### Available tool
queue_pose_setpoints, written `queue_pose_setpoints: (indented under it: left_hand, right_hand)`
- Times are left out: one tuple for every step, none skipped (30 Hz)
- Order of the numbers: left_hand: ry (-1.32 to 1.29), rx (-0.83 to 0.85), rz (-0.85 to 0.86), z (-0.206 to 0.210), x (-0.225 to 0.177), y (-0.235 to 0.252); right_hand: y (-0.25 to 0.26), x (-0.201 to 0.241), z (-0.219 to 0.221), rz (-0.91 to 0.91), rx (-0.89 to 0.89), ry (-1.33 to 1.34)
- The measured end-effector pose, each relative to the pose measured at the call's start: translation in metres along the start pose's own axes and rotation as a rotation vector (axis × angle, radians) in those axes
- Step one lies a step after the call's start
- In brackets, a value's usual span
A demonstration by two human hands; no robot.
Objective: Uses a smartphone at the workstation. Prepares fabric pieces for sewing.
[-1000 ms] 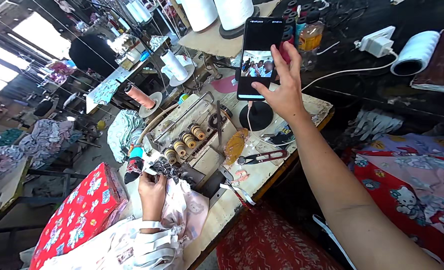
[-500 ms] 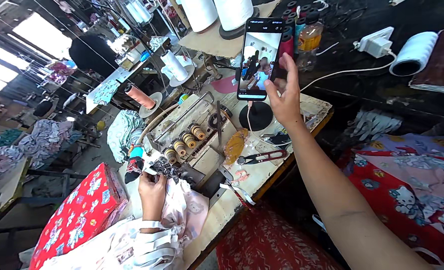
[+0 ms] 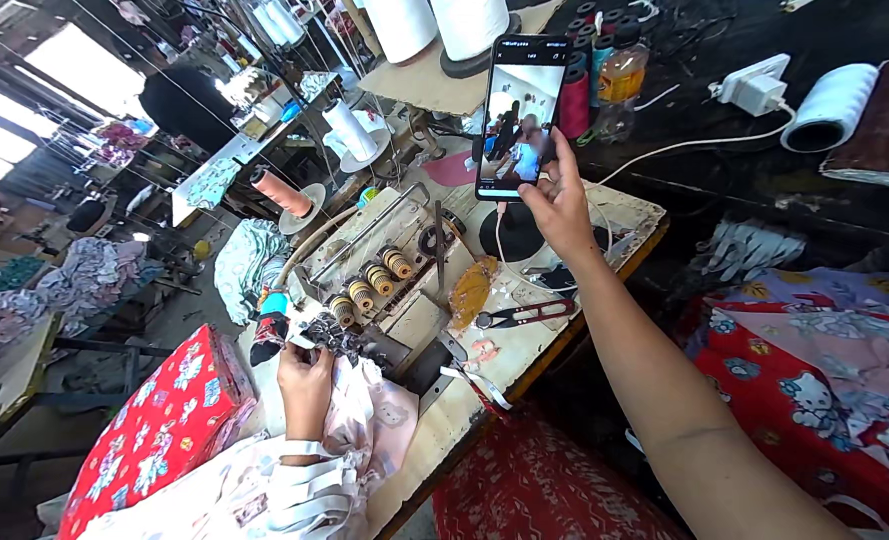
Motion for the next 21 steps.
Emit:
queue_pose_setpoints:
  left_hand:
    - [0.000, -0.001, 0.000, 0.000, 0.000, 0.000]
    - [0.001, -0.002, 0.000, 0.000, 0.000, 0.000]
    - [-0.001, -0.002, 0.002, 0.000, -0.001, 0.000]
    - [-0.004, -0.001, 0.003, 0.000, -0.001, 0.000]
    - [-0.007, 0.001, 0.005, 0.000, -0.001, 0.000]
    - [-0.006, 0.002, 0.005, 0.000, -0.002, 0.000]
    - [-0.002, 0.005, 0.001, 0.000, -0.001, 0.000]
    - [0.007, 0.008, -0.002, 0.000, -0.001, 0.000]
    - [0.012, 0.012, -0.007, 0.000, 0.000, 0.000]
    - [0.016, 0.012, -0.012, 0.000, 0.001, 0.001]
    - [0.019, 0.013, -0.015, 0.000, 0.001, 0.001]
    - [0.022, 0.012, -0.015, 0.000, 0.002, 0.001]
    - [0.021, 0.012, -0.015, 0.000, 0.002, 0.000]
    - [0.016, 0.012, -0.015, 0.000, 0.001, 0.000]
    - [0.010, 0.010, -0.014, 0.000, 0.001, 0.000]
    - [0.005, 0.008, -0.011, 0.000, 0.001, 0.000]
    - [0.002, 0.006, -0.010, 0.000, 0.000, 0.000]
    - [-0.004, 0.005, -0.008, 0.000, 0.000, 0.000]
    - [-0.009, 0.003, -0.008, 0.000, 0.001, 0.000]
    - [-0.008, 0.004, -0.011, 0.000, 0.001, 0.000]
    - [0.001, 0.006, -0.014, 0.000, 0.001, 0.000]
  right_hand:
    - [0.000, 0.000, 0.000, -0.001, -0.001, 0.009]
    - [0.000, 0.001, 0.001, 0.005, 0.000, 0.021]
    - [0.000, 0.001, 0.002, 0.007, -0.002, 0.032]
    - [0.000, 0.001, 0.003, 0.010, -0.002, 0.043]
    - [0.000, 0.002, 0.004, 0.013, -0.003, 0.058]
    - [0.000, 0.002, 0.006, 0.016, -0.004, 0.072]
    - [0.000, 0.001, 0.007, 0.022, -0.005, 0.089]
    - [0.000, 0.000, 0.008, 0.020, -0.004, 0.102]
    - [0.001, 0.000, 0.010, 0.011, -0.005, 0.102]
    - [0.001, -0.001, 0.011, 0.001, -0.011, 0.095]
    - [0.001, -0.001, 0.011, -0.004, -0.018, 0.083]
    - [0.002, -0.001, 0.012, -0.008, -0.034, 0.066]
    - [0.002, -0.001, 0.013, -0.010, -0.054, 0.045]
    - [0.002, -0.001, 0.013, -0.015, -0.076, 0.026]
    - [0.002, 0.000, 0.014, -0.014, -0.092, 0.014]
    - [0.002, -0.001, 0.015, -0.012, -0.105, 0.009]
    - [0.002, -0.001, 0.015, -0.012, -0.107, 0.008]
    - [0.002, -0.002, 0.015, -0.012, -0.102, 0.011]
    - [0.002, -0.002, 0.014, -0.012, -0.091, 0.015]
    - [0.002, -0.002, 0.014, -0.010, -0.083, 0.024]
    - [0.001, -0.001, 0.013, -0.006, -0.079, 0.037]
Point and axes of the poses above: each hand's wrist, its own y-axis towards the middle knuckle, its own z-axis out of the palm, x = y × z, the point moved 5 cm from there along y, towards the middle knuckle, and after that the axes turned 5 degrees about y, right-handed, at the moved point
